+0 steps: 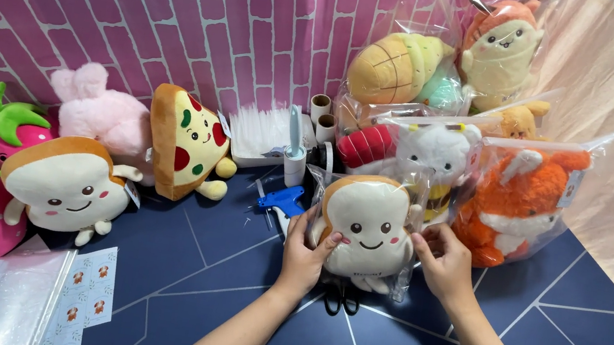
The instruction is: Cleaning a bread-shaped plush toy with a lint roller and then packaging it into a clear plastic bag.
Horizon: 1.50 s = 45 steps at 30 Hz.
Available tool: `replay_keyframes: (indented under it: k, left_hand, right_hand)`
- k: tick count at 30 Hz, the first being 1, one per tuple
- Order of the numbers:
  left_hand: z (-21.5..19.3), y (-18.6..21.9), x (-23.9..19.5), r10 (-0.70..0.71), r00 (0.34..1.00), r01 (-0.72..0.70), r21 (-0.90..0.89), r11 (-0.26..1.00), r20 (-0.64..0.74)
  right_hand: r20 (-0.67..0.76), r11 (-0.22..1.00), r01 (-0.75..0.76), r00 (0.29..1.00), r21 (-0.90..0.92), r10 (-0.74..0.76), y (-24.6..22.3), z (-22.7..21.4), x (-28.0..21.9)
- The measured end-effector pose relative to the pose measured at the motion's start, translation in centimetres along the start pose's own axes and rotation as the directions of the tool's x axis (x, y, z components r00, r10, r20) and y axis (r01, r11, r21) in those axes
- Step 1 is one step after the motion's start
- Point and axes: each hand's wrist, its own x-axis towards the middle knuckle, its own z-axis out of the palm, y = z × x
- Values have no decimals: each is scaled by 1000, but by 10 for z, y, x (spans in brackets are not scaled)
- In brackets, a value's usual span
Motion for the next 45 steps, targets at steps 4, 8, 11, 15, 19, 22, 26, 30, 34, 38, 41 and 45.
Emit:
replay_keyframes:
  k: [4, 8, 11, 15, 19, 22, 26, 30, 34, 38, 41, 45]
  left_hand:
    - [5, -11, 3, 2, 1000, -3, -14, 1000, -27]
    - [7, -12, 3, 14, 1000, -14, -4, 1000, 2]
    - [5, -9, -1, 74, 995, -74, 1, 997, 65]
    - [5, -6, -6, 148, 981, -157, 62, 986, 127]
    - [10, -9, -10, 179, 980, -188, 110, 976, 86]
    - [15, -5, -14, 177, 984, -177, 138, 974, 14]
    - [22, -7, -12, 146, 989, -148, 134, 980, 26]
    - [29, -5, -12, 95, 995, -96, 128, 987, 16]
    - [40, -5, -10, 104, 994, -106, 99, 989, 18]
    - [52, -6, -9, 110, 993, -114, 92, 989, 38]
    - [59, -15, -7, 148, 988, -151, 88, 985, 33]
    - [54, -13, -6, 154, 985, -163, 125, 979, 74]
  right_hand:
    - [106, 999, -20, 994, 32, 16, -26, -10, -13]
    - [118, 999, 22, 993, 32, -26, -28, -10, -13]
    - [63, 998, 60, 996, 19, -61, -24, -6, -10]
    - [-56, 979, 203, 977, -17, -204, -38, -7, -14]
    - [-354, 842, 466, 765, -273, -538, -19, -47, -13]
    - [-563, 903, 278, 710, -327, -423, -26, -79, -2]
    - [-456, 998, -2, 889, -62, -26, 9, -90, 18]
    - [-531, 979, 201, 833, 24, -158, 42, -96, 25]
    - [-595, 993, 119, 798, -3, -97, 37, -104, 23]
    - [-548, 973, 230, 814, -4, -195, 37, -107, 25]
    - [-529, 963, 260, 809, -69, -256, 38, -109, 24]
    - [-455, 966, 254, 855, -48, -248, 34, -109, 23]
